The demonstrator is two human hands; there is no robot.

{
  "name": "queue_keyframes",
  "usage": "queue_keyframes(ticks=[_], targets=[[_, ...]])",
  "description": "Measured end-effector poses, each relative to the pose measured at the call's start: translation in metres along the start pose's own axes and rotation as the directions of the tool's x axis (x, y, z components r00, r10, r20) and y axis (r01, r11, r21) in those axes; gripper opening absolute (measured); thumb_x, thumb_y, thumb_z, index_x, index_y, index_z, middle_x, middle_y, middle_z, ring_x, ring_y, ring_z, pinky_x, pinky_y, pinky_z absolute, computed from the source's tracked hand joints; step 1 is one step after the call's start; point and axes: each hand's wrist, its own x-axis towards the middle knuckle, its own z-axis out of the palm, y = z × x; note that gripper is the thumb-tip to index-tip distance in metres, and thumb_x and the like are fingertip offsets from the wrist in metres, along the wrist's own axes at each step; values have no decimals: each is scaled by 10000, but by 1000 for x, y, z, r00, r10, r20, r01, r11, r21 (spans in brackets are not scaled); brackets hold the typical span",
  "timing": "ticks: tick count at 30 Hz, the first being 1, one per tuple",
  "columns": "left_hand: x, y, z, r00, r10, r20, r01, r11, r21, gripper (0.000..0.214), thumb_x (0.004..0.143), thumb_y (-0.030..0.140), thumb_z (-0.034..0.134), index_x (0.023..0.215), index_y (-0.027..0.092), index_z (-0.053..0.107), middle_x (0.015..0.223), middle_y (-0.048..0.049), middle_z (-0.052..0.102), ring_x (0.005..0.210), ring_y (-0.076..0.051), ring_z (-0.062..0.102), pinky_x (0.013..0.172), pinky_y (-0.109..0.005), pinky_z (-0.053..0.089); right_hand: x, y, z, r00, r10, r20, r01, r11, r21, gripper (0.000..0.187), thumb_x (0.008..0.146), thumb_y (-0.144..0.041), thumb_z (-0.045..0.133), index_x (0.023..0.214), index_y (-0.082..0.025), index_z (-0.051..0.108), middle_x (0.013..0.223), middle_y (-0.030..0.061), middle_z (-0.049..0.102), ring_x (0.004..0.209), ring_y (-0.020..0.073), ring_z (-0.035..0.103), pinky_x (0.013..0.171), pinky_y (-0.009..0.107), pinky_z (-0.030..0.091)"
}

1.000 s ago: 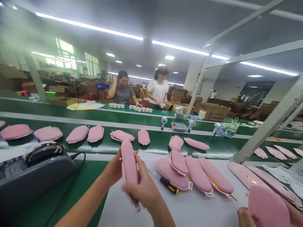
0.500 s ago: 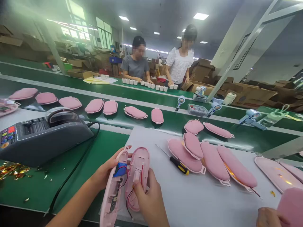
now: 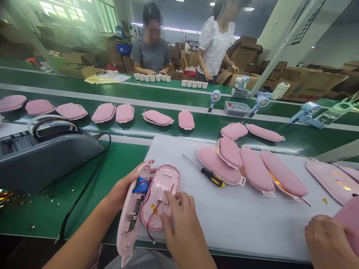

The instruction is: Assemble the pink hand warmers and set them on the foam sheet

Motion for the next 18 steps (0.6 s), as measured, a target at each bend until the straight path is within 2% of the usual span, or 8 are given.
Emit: queue_keyframes(ticks=[2, 4, 9, 11, 13, 15, 17, 18], targets=[[-2, 0, 2, 1000, 9, 1, -9, 1000, 6, 522, 696, 347, 708, 1186, 221, 580, 1070, -75, 666, 889, -200, 648, 761, -295, 512, 7, 7, 3, 989, 89, -115, -91, 996, -13, 409, 913, -324, 489, 1320, -291, 478, 1059, 94, 547, 989, 268, 549, 869, 458, 514], [-3, 0, 2, 1000, 12, 19, -13, 1000, 8, 524, 705, 345, 698, 1198, 217, 573, 1078, -77, 669, 907, -203, 648, 777, -300, 513, 18, 15, 4, 973, 174, -152, -171, 985, 31, 445, 907, -383, 494, 1341, -289, 463, 1113, 99, 546, 1050, 283, 539, 903, 476, 494], [-1, 0, 7, 998, 6, 64, -5, 1000, -22, 534, 713, 371, 691, 1209, 223, 563, 1172, -90, 645, 905, -215, 644, 754, -309, 510, 40, 19, -5, 942, 320, 99, -334, 878, 341, 571, 869, -397, 533, 1403, -266, 380, 1234, 91, 560, 1080, 260, 566, 869, 427, 526], [4, 3, 11, 999, -9, 53, 9, 1000, -10, 525, 704, 365, 704, 1194, 222, 578, 1118, -81, 666, 899, -214, 644, 764, -307, 507, 41, 12, -12, 947, 277, 164, -322, 816, 479, 545, 872, -388, 528, 1388, -268, 399, 1255, 90, 549, 1039, 233, 593, 827, 381, 550], [12, 9, 15, 992, -104, 64, 102, 994, 37, 475, 712, 371, 707, 1149, 214, 609, 1003, -64, 690, 872, -205, 644, 782, -305, 499, 38, 3, -19, 969, 163, 183, -236, 822, 519, 552, 870, -392, 539, 1394, -298, 393, 1311, 90, 500, 1059, 222, 594, 825, 358, 559], [21, 17, 20, 964, -246, 96, 236, 966, 105, 398, 729, 397, 700, 1071, 203, 643, 900, -44, 693, 820, -190, 640, 781, -300, 492, 33, -5, -23, 988, 67, 138, -114, 921, 372, 636, 825, -408, 617, 1409, -349, 373, 1418, 94, 387, 1206, 274, 517, 910, 419, 528], [29, 26, 25, 927, -355, 118, 332, 926, 180, 329, 729, 409, 709, 963, 181, 675, 814, -31, 688, 743, -169, 629, 749, -286, 488, 30, -12, -25, 999, -17, 35, 15, 998, 57, 764, 723, -423, 738, 1401, -390, 387, 1520, 89, 236, 1363, 380, 323, 1010, 562, 421], [32, 29, 27, 915, -383, 123, 352, 911, 215, 304, 721, 410, 723, 893, 163, 687, 764, -29, 682, 691, -161, 617, 721, -281, 486, 30, -14, -25, 996, -94, -7, 93, 991, -96, 824, 669, -436, 785, 1395, -398, 397, 1548, 86, 185, 1393, 427, 236, 1028, 632, 358]])
